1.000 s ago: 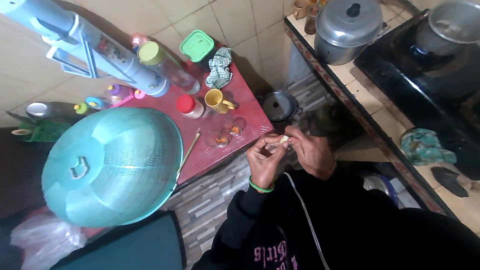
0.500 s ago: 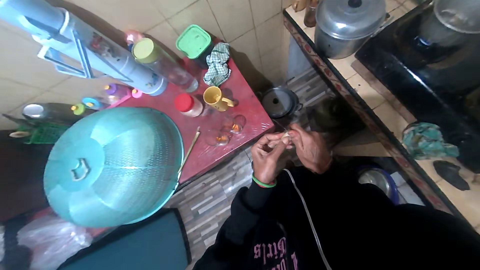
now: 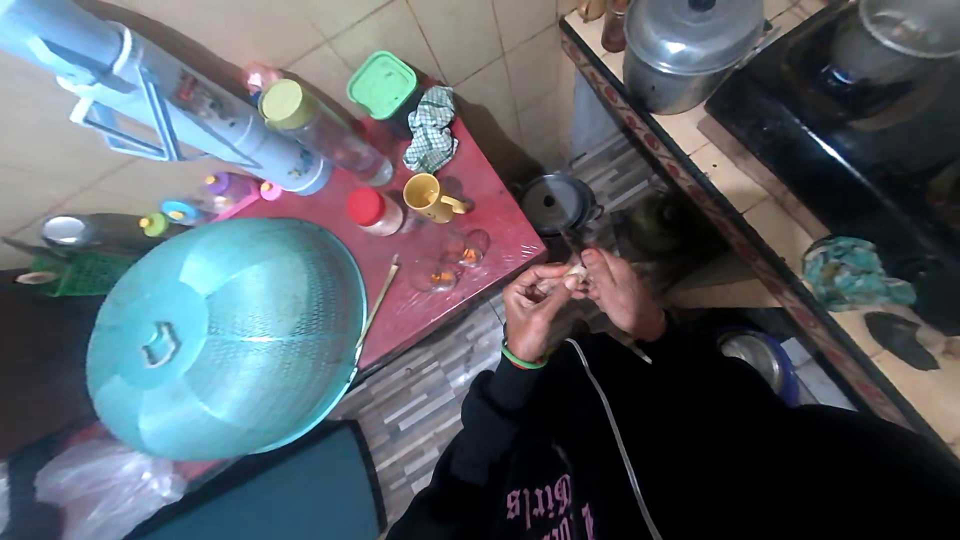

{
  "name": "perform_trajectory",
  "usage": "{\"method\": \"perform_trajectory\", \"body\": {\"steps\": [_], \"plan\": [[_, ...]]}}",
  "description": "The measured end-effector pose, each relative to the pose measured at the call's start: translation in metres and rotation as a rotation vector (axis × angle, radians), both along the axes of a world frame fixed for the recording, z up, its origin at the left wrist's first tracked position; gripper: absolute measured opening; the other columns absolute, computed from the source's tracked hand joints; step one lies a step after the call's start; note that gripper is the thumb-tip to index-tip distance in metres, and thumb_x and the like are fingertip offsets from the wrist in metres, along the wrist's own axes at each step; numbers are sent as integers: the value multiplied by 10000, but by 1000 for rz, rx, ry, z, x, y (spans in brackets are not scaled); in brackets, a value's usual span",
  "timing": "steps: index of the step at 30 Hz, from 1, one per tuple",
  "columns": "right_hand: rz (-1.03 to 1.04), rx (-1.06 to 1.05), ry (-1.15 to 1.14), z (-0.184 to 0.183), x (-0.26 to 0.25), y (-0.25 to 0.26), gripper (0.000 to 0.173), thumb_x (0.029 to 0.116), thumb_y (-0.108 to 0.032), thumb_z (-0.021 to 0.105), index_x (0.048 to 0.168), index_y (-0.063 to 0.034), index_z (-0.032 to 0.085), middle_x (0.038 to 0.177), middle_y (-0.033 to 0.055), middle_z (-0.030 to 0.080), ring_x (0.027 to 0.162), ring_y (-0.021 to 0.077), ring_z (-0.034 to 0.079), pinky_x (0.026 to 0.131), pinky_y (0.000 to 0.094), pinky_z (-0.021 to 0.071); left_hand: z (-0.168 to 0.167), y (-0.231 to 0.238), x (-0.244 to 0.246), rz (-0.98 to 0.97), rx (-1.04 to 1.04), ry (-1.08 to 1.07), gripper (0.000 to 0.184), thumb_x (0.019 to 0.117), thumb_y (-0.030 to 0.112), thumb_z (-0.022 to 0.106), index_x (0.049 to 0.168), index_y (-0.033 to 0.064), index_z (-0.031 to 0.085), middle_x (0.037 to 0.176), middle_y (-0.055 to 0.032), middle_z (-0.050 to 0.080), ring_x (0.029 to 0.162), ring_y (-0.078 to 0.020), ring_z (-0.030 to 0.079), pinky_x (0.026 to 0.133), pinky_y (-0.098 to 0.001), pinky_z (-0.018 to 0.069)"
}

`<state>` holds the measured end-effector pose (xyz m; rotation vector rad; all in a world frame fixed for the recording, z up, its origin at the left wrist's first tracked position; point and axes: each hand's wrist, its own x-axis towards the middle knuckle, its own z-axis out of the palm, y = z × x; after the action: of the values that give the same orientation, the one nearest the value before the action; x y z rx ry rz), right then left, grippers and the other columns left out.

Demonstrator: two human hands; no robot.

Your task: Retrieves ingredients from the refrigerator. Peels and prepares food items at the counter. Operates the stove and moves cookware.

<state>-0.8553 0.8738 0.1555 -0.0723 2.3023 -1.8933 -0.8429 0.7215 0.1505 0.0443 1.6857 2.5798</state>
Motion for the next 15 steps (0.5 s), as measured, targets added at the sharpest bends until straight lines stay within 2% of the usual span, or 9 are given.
{"method": "perform_trajectory", "body": {"steps": [2,3,4,5,7,8,9,12,15], "plan": [[20,-67,-58,1,-1,2,497,1097,-479,311,1007,-100,620,623,-61,489,476,9,424,458,192,392,0,1,0,6,31,-33,161,874,-11,714,1022,44,749,883,-55,770,748,-123,735,728,-295,631],[27,-57,-47,1,-1,2,473,1099,-457,314,1032,-102,619,632,-60,495,487,12,434,467,195,401,0,3,0,23,24,-47,161,878,-14,703,1019,49,747,878,-47,771,746,-119,734,729,-294,631],[32,17,3,2,0,3,466,1103,-432,319,1083,-85,630,667,-29,525,530,49,480,507,239,441,0,4,0,50,13,-53,166,877,-24,697,1020,43,747,867,-48,770,743,-122,733,727,-294,629],[33,131,81,3,1,3,471,1106,-414,333,1144,-65,646,715,26,590,591,117,567,564,325,507,1,5,0,85,-6,-52,170,871,-32,697,1018,36,749,861,-52,771,741,-127,735,726,-295,630],[-8,319,249,3,5,2,445,1100,-373,385,1273,-78,671,756,94,669,620,243,642,569,464,527,3,4,-1,146,-57,-19,177,863,-47,703,1018,25,748,875,-59,772,750,-139,737,735,-303,632],[-16,385,308,3,6,2,438,1098,-354,400,1360,-111,654,835,111,730,649,279,683,579,501,549,5,3,-2,162,-74,1,172,867,-43,707,1021,24,746,885,-64,773,756,-145,739,737,-307,634],[-33,438,371,1,8,2,431,1096,-349,409,1393,-141,642,852,105,748,625,280,684,550,493,545,6,1,-3,163,-77,14,168,871,-39,706,1022,24,744,893,-69,771,759,-148,737,736,-310,634],[-88,557,507,-4,9,1,405,1081,-325,456,1377,-133,657,768,106,729,543,282,657,480,460,518,8,0,-3,132,-24,-18,164,863,-43,711,1004,33,747,891,-75,769,760,-146,736,739,-309,633],[-105,609,502,-5,7,3,413,1077,-329,454,1311,-83,688,671,109,680,513,293,641,453,463,501,3,5,-2,101,19,-40,172,858,-39,718,1009,38,754,905,-81,769,774,-150,738,751,-311,632]]}}
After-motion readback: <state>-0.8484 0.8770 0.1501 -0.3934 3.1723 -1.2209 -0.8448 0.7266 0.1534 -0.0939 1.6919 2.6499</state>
